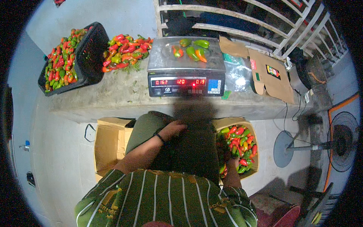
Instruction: The person weighs red and green peppers on a digital scale, places them into clear plastic bags, and ties the bags shut. The person repeats this process multiple times, handling peppers from a large black crate and a yellow basket.
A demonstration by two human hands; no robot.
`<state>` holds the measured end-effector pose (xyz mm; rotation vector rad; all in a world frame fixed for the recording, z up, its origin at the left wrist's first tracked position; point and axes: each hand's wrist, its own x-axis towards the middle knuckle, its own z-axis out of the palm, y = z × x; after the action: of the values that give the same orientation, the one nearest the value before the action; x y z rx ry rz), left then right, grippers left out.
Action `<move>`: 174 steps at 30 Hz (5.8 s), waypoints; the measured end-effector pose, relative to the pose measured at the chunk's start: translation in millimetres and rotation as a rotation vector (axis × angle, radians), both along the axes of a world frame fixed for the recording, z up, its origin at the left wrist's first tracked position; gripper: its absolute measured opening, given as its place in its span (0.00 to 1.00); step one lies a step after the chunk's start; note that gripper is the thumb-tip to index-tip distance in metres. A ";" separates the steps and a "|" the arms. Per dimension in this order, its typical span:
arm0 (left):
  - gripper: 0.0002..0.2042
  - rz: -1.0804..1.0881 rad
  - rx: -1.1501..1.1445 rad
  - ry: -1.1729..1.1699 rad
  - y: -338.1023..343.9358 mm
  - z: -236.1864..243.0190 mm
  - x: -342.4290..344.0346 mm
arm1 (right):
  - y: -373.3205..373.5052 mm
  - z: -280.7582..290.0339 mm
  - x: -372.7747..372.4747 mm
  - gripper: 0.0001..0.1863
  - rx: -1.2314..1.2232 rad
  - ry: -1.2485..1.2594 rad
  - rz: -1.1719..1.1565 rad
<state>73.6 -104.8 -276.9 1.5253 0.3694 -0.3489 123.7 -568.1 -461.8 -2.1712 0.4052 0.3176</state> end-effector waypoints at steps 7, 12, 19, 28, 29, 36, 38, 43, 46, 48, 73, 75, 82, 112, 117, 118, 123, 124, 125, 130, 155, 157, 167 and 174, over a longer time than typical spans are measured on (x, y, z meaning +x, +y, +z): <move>0.21 -0.059 0.110 -0.011 -0.8 32.9 -3.1 | -15.1 28.2 -10.3 0.11 0.611 -0.098 -0.420; 0.24 -0.016 0.084 0.164 -3.2 52.3 -1.6 | 35.8 129.3 16.2 0.09 1.008 0.168 -0.333; 0.24 -0.013 0.060 0.037 1.3 6.8 4.8 | 162.5 262.7 99.3 0.14 1.292 -0.064 0.195; 0.23 -0.103 0.280 -0.138 2.9 11.6 8.6 | 289.2 375.1 169.4 0.21 1.226 -0.259 0.464; 0.23 -0.074 0.214 -0.031 0.6 29.7 7.1 | 298.9 382.6 173.3 0.21 1.235 -0.254 0.456; 0.24 -0.021 0.147 0.003 -4.0 36.3 7.5 | 328.7 398.4 187.1 0.13 1.139 -0.298 0.422; 0.24 -0.003 0.089 -0.025 -5.7 26.8 10.4 | 321.0 404.3 183.1 0.12 1.084 -0.275 0.465; 0.24 -0.001 0.060 -0.015 -6.7 28.4 4.4 | 263.8 405.3 183.4 0.11 0.566 0.037 0.795; 0.23 -0.047 0.149 -0.083 -5.5 39.0 4.2 | 232.2 396.7 159.7 0.13 -0.037 0.263 0.988; 0.23 0.001 0.091 0.022 -6.7 41.5 6.4 | 207.2 370.2 155.2 0.16 -0.300 0.397 1.104; 0.23 0.033 0.071 0.075 -9.5 38.8 2.7 | 97.0 81.8 91.2 0.10 0.002 0.133 0.490; 0.23 0.034 0.111 0.009 -11.6 21.5 6.7 | 92.9 144.1 120.3 0.08 0.581 0.353 0.442; 0.23 0.003 0.121 0.005 -12.4 40.1 10.2 | 257.9 361.6 184.4 0.11 0.887 -0.240 0.283; 0.24 0.037 0.093 -0.013 -13.0 41.2 8.6 | 445.9 422.6 223.2 0.27 -0.827 -0.710 1.024; 0.24 0.041 0.147 -0.006 -14.7 38.1 11.4 | 437.5 411.1 224.0 0.20 -0.614 -0.912 0.853; 0.24 0.034 0.141 -0.002 -14.4 35.3 12.6 | 431.8 413.1 222.0 0.20 -0.503 -0.949 0.837; 0.24 0.043 0.139 -0.035 -12.3 32.5 14.0 | 372.3 422.3 183.0 0.18 -0.176 -1.151 0.594; 0.24 0.032 0.147 -0.055 -11.8 33.3 12.8 | 346.2 407.9 176.2 0.18 -0.184 -1.149 0.577; 0.24 0.019 0.152 -0.074 -12.0 34.7 10.7 | 319.6 386.8 168.6 0.18 -0.249 -1.132 0.575; 0.23 -0.002 0.154 -0.052 -12.7 53.5 7.6 | 177.5 241.9 122.5 0.25 -0.593 -0.399 0.642; 0.23 -0.005 0.174 0.003 -7.0 37.4 8.3 | 90.1 109.8 45.1 0.23 -0.837 -0.028 0.914; 0.23 -0.008 0.151 -0.001 -7.3 35.6 9.4 | 84.9 107.2 48.2 0.21 -0.804 -0.097 0.975; 0.23 -0.016 0.189 0.051 -10.3 39.9 8.9 | 221.4 268.5 137.2 0.17 -0.146 -0.644 0.404; 0.23 0.000 0.106 0.003 -5.7 26.3 12.4 | 366.0 400.2 186.4 0.16 0.068 -0.861 0.599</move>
<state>86.0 -110.5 -250.7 1.6284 0.3955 -0.3356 310.0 -202.1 -61.6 -2.0898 -0.7298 -0.2929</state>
